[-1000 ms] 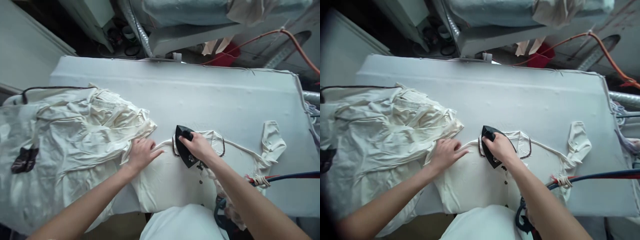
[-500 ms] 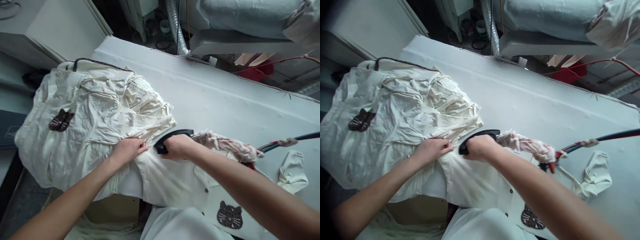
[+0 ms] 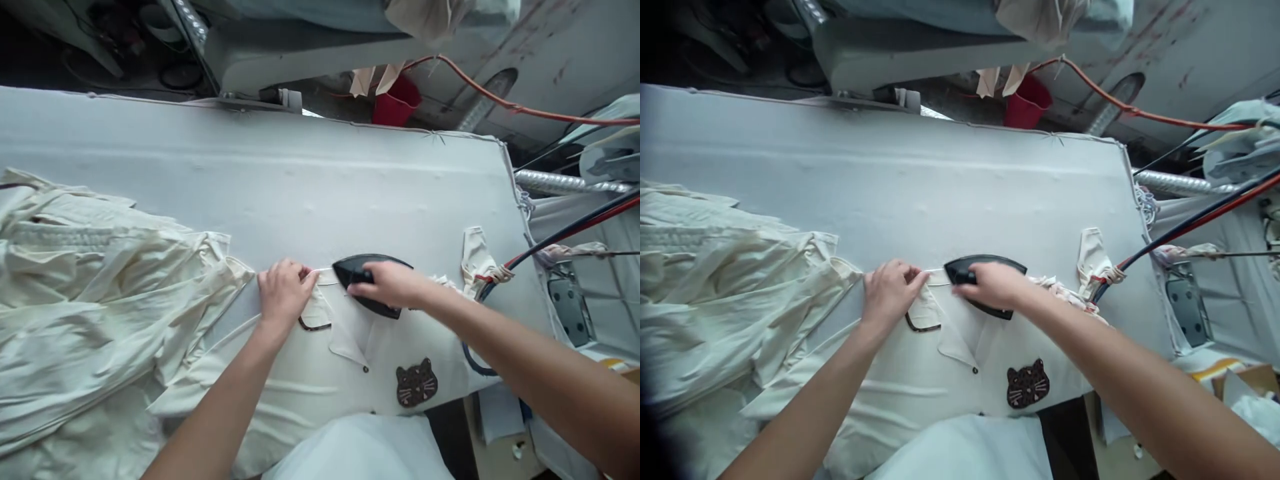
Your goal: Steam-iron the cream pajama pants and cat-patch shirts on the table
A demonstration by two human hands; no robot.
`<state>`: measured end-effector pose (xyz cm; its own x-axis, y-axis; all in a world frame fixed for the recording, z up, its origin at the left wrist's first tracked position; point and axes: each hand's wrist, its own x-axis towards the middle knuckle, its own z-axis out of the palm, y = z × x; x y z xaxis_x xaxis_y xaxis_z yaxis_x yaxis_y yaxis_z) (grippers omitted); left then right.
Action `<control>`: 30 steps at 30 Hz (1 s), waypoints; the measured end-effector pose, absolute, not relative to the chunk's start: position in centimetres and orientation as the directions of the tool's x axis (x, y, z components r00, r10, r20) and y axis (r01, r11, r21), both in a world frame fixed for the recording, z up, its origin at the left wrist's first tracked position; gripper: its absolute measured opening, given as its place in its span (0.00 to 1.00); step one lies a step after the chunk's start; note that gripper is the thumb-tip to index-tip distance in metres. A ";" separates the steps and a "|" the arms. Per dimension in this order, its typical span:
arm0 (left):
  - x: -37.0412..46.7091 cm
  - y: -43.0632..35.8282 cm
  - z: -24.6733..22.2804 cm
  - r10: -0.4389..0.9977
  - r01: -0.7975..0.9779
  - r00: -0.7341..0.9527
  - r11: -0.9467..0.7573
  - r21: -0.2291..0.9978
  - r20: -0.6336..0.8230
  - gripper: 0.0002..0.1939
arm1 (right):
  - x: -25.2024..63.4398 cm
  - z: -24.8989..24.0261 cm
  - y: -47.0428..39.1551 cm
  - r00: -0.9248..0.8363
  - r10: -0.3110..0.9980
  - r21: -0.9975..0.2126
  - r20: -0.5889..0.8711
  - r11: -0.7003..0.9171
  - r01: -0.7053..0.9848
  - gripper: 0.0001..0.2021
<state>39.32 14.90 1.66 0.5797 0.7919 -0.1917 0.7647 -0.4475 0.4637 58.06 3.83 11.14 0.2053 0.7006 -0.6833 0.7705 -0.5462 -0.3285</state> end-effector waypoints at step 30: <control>19.2 -10.2 -4.3 0.098 0.817 0.292 0.492 0.301 -0.951 0.32 | 73.6 9.3 -31.7 0.844 0.257 -0.287 -0.471 -0.949 0.129 0.21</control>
